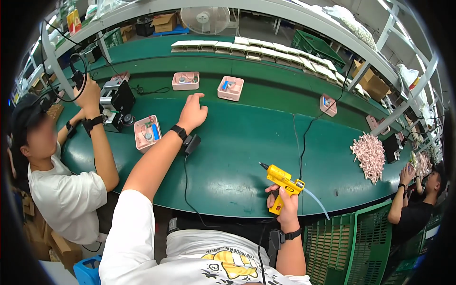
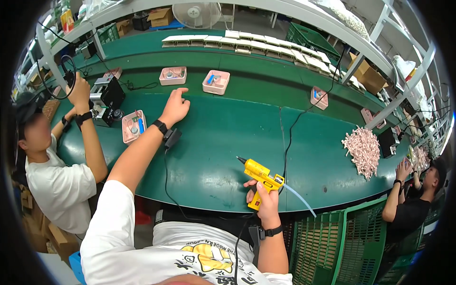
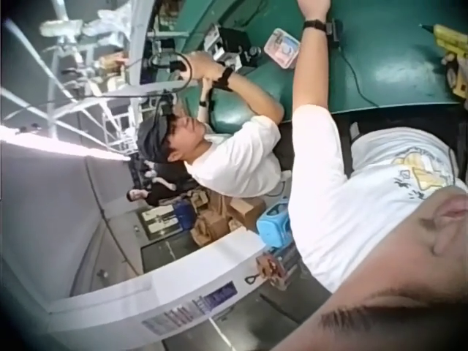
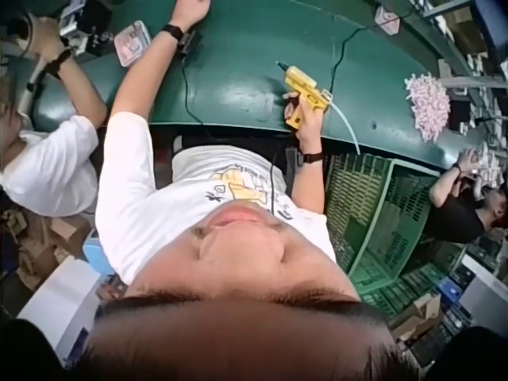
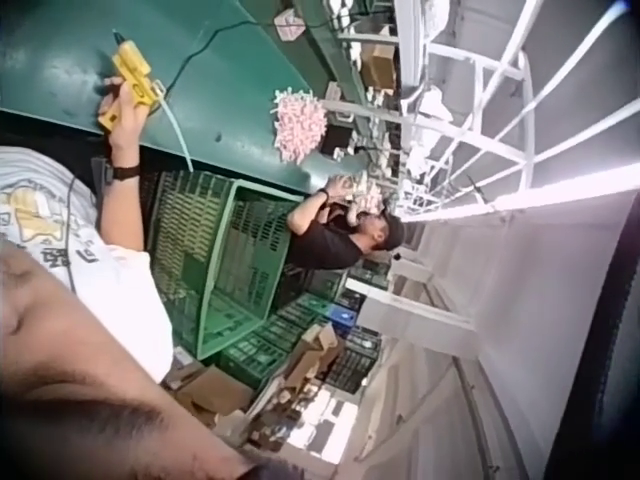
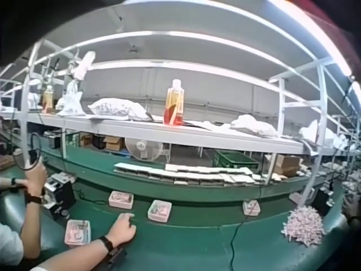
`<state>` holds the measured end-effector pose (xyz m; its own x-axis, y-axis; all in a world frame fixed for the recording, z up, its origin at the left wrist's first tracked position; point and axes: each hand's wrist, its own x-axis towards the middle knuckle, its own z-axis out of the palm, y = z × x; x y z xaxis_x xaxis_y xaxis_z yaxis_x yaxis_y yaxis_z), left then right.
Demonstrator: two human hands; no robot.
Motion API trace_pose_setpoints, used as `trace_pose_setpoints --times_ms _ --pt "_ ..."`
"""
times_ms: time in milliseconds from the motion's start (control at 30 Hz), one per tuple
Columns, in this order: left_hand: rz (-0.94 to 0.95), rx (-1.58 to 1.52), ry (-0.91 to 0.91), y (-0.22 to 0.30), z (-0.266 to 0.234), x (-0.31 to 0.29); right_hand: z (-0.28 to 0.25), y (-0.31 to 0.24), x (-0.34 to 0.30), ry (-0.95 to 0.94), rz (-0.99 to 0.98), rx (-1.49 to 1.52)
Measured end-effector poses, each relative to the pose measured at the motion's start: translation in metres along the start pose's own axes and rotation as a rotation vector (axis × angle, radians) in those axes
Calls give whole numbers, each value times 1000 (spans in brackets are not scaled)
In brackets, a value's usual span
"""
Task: The person assembles a device by placing a battery into a plastic housing and securing it with a glue gun. They then apply adhesive to the housing to attach a small plastic rod before setting the unit aside.
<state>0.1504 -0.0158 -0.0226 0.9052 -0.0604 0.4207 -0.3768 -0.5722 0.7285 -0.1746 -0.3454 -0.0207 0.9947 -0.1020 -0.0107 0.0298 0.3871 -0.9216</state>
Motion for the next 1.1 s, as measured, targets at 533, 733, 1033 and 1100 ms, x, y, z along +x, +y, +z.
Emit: trace_pose_setpoints --times_ms 533,733,1033,1100 --pt "-149 1065 88 -60 -32 83 -5 -2 -4 -35 32 133" --pt "434 643 196 38 -47 33 -7 -1 0 -15 31 193" --pt "440 351 -169 125 -76 -184 -4 -2 1 18 88 181" --pt "465 374 -241 145 -76 -211 -4 -5 1 18 51 154"
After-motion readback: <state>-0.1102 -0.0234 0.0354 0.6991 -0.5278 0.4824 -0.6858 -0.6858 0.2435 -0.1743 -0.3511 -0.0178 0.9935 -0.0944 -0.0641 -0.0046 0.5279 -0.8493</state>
